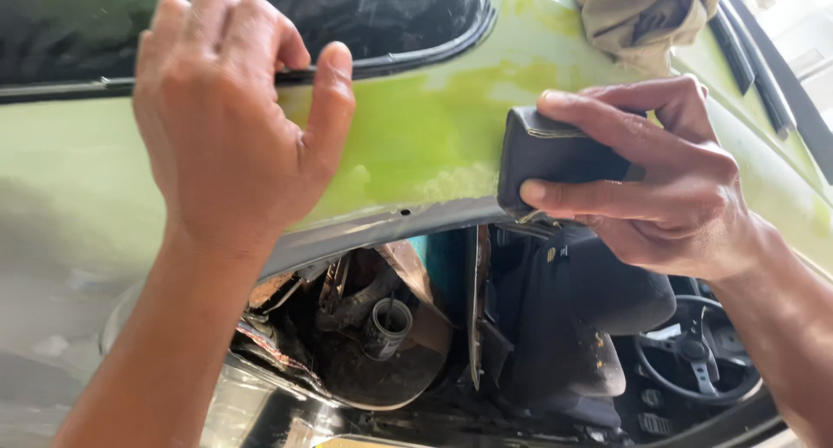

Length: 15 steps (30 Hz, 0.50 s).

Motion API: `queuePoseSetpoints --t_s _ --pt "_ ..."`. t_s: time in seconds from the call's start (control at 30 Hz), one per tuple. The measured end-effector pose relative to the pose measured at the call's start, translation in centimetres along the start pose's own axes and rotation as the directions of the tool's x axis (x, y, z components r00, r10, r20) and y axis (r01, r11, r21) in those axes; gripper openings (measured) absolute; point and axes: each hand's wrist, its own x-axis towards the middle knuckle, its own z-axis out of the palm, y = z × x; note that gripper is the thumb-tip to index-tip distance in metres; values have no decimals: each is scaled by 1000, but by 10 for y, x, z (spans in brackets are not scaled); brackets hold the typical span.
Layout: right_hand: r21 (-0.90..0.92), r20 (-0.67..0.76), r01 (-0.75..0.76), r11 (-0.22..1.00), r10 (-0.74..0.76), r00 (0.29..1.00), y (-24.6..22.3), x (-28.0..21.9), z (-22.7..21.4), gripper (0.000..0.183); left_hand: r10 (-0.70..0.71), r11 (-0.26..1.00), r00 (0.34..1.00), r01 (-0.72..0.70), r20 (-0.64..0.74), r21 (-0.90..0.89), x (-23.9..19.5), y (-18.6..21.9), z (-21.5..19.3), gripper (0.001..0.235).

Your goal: The person sands the rear quarter panel of a lime green car using a sanding block. They repeatedly rub the surface near the rear window and wheel arch, occasionally pausing to wipe the area with a cloth.

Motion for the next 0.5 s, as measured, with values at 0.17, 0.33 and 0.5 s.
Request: queuePoseSetpoints --t_s 0.17,0.33,0.5 --pt "-55 -41 -7 998 5 999 20 2 6 41 0 1000 1000 0 -1 -31 1 3 2 31" --pt "28 -24 -4 1000 5 1000 12 -4 -2 41 -13 1000 1000 13 -18 -1 2 1 -1 31" --pt "-27 -101 -77 997 74 992 21 -2 3 37 -12 1000 1000 12 -4 -9 -3 0 4 32"
